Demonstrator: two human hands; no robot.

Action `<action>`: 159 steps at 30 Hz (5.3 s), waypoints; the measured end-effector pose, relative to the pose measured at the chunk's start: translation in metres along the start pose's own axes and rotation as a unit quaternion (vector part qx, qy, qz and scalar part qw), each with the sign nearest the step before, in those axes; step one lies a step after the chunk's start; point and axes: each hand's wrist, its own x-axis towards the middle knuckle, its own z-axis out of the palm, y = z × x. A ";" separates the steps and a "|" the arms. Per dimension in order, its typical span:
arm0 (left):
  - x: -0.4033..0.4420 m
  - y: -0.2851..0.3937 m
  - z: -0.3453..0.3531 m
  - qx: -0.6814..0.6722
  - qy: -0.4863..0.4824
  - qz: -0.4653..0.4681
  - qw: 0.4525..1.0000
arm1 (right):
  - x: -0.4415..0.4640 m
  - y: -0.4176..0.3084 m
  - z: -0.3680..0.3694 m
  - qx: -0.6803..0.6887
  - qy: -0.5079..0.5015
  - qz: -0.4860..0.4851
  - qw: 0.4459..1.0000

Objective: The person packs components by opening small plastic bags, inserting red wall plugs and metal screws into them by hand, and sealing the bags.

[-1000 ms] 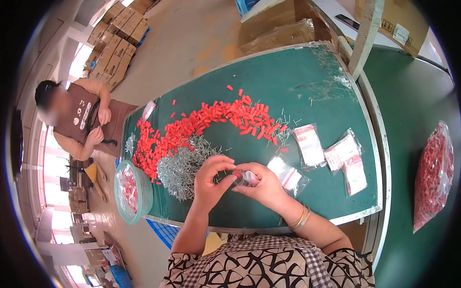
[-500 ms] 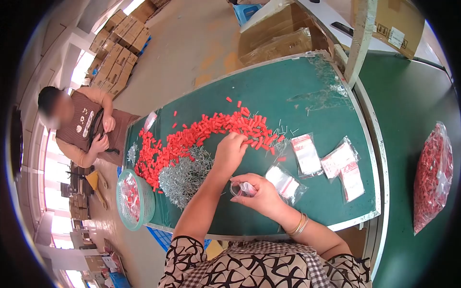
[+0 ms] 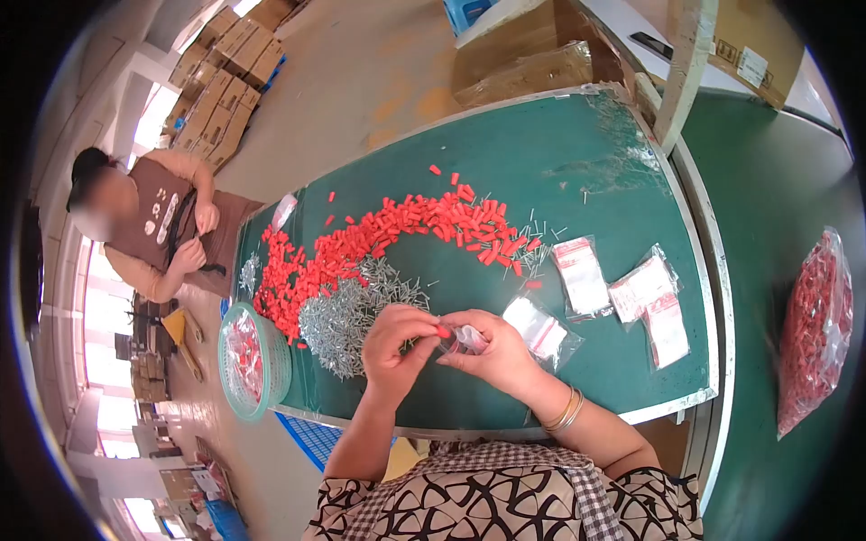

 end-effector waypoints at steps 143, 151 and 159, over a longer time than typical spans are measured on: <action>-0.089 -0.004 0.030 -0.160 0.049 -0.320 0.932 | -0.005 0.026 0.021 0.369 -0.067 0.167 0.912; -0.068 -0.002 0.045 -0.170 0.085 -0.361 0.913 | -0.005 0.033 0.017 0.438 -0.042 0.144 0.886; -0.067 -0.007 0.045 -0.159 0.128 -0.363 0.909 | -0.002 0.037 0.014 0.492 0.001 0.168 0.854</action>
